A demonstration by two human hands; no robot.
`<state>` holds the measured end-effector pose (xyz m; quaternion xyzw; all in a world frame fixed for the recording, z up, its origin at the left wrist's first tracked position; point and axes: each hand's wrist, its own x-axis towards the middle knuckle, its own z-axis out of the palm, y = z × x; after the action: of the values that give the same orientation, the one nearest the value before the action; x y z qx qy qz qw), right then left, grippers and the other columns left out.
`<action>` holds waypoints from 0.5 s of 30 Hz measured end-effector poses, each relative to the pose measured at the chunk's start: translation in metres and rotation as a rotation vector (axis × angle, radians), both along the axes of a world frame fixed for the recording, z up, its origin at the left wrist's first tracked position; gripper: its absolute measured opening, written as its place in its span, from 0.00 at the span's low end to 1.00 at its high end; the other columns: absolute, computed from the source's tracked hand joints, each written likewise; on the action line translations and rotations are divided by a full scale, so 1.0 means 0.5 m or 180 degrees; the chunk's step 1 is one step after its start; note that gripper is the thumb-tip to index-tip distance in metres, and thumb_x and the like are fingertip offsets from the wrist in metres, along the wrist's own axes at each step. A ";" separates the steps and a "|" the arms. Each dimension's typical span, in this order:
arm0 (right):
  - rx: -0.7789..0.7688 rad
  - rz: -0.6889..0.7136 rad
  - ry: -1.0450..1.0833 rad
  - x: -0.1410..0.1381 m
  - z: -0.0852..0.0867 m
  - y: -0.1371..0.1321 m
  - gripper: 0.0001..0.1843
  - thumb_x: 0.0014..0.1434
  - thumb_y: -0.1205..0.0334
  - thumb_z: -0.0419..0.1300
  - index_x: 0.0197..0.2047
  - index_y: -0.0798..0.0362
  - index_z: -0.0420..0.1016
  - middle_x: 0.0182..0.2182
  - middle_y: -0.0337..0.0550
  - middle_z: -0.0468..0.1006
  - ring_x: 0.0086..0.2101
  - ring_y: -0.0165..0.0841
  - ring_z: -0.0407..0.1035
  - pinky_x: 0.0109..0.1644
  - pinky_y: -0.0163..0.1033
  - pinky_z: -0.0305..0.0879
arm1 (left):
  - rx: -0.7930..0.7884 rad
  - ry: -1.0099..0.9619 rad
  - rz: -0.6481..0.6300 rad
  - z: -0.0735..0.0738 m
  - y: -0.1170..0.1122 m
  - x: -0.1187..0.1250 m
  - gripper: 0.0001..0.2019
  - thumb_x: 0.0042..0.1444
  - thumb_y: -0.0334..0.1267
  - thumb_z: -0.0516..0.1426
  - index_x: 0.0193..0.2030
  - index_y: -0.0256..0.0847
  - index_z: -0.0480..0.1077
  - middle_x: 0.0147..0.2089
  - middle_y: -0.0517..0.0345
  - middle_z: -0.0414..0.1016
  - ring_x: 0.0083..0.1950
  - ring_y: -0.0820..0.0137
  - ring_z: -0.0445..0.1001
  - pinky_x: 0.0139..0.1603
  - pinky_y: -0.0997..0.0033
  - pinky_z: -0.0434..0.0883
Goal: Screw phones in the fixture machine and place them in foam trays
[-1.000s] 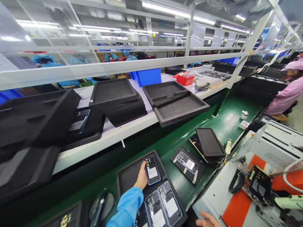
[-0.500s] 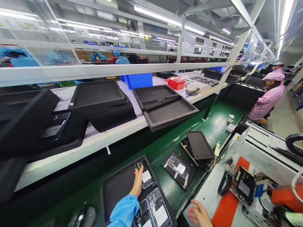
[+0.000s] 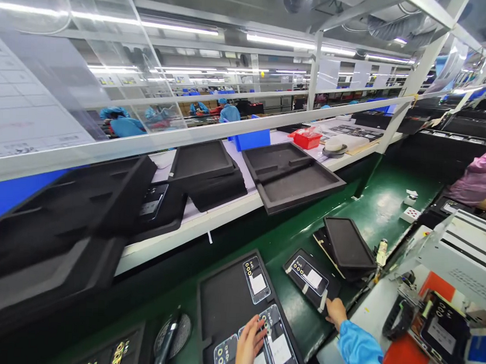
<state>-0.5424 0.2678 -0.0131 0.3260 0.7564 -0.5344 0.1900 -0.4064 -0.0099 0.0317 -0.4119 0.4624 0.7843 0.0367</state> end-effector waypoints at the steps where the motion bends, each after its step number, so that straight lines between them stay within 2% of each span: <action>1: -0.0098 -0.0090 -0.0014 0.005 0.003 0.000 0.16 0.45 0.50 0.66 0.30 0.50 0.68 0.21 0.46 0.76 0.27 0.43 0.75 0.24 0.41 0.67 | 0.0038 0.0022 0.0004 0.002 0.009 -0.002 0.14 0.56 0.42 0.58 0.48 0.42 0.71 0.47 0.47 0.81 0.41 0.64 0.80 0.46 0.66 0.70; 3: -0.0371 -0.0241 0.0014 0.022 0.013 -0.002 0.15 0.44 0.52 0.66 0.29 0.49 0.66 0.15 0.37 0.70 0.21 0.37 0.71 0.23 0.37 0.64 | 0.0099 0.0076 -0.0025 0.009 0.026 -0.012 0.15 0.55 0.43 0.59 0.48 0.42 0.71 0.46 0.50 0.82 0.41 0.65 0.79 0.45 0.67 0.70; 5: -0.0712 -0.0328 0.0129 0.048 0.026 -0.007 0.13 0.43 0.56 0.64 0.29 0.50 0.66 0.15 0.32 0.68 0.19 0.32 0.69 0.25 0.35 0.66 | 0.0149 0.0092 -0.0097 0.019 0.044 -0.031 0.15 0.56 0.43 0.59 0.49 0.41 0.71 0.46 0.49 0.81 0.41 0.65 0.79 0.45 0.68 0.69; 7: -0.1031 -0.0362 0.0302 0.083 0.040 -0.013 0.14 0.41 0.59 0.63 0.33 0.50 0.67 0.18 0.33 0.72 0.21 0.30 0.70 0.29 0.35 0.68 | 0.0202 0.0028 -0.0186 0.031 0.064 -0.052 0.17 0.57 0.41 0.58 0.52 0.41 0.68 0.51 0.45 0.78 0.41 0.65 0.78 0.45 0.67 0.68; 10: -0.1449 -0.0284 0.0696 0.148 0.053 -0.024 0.20 0.40 0.59 0.60 0.40 0.50 0.69 0.28 0.38 0.80 0.25 0.34 0.73 0.27 0.36 0.67 | 0.0300 -0.0101 -0.0271 0.054 0.096 -0.081 0.23 0.57 0.42 0.57 0.59 0.45 0.62 0.64 0.43 0.67 0.46 0.65 0.76 0.48 0.66 0.67; 12: -0.1366 -0.0114 0.1027 0.195 0.057 -0.031 0.23 0.41 0.57 0.60 0.44 0.51 0.71 0.35 0.44 0.82 0.30 0.38 0.75 0.28 0.38 0.67 | 0.0463 -0.0130 -0.0343 0.072 0.115 -0.094 0.28 0.57 0.48 0.57 0.63 0.49 0.56 0.69 0.44 0.60 0.52 0.62 0.74 0.50 0.64 0.67; 15: -0.0441 0.0369 0.1348 0.259 0.060 -0.040 0.25 0.43 0.57 0.60 0.48 0.52 0.73 0.43 0.48 0.81 0.42 0.44 0.74 0.40 0.42 0.71 | 0.0831 -0.0115 -0.0528 0.096 0.138 -0.104 0.32 0.55 0.59 0.55 0.63 0.49 0.57 0.68 0.42 0.61 0.55 0.55 0.74 0.49 0.57 0.70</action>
<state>-0.4130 0.2476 0.0170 0.1487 0.7583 -0.6297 0.0792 -0.4585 0.0590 0.0798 -0.3781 0.3883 0.8244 0.1630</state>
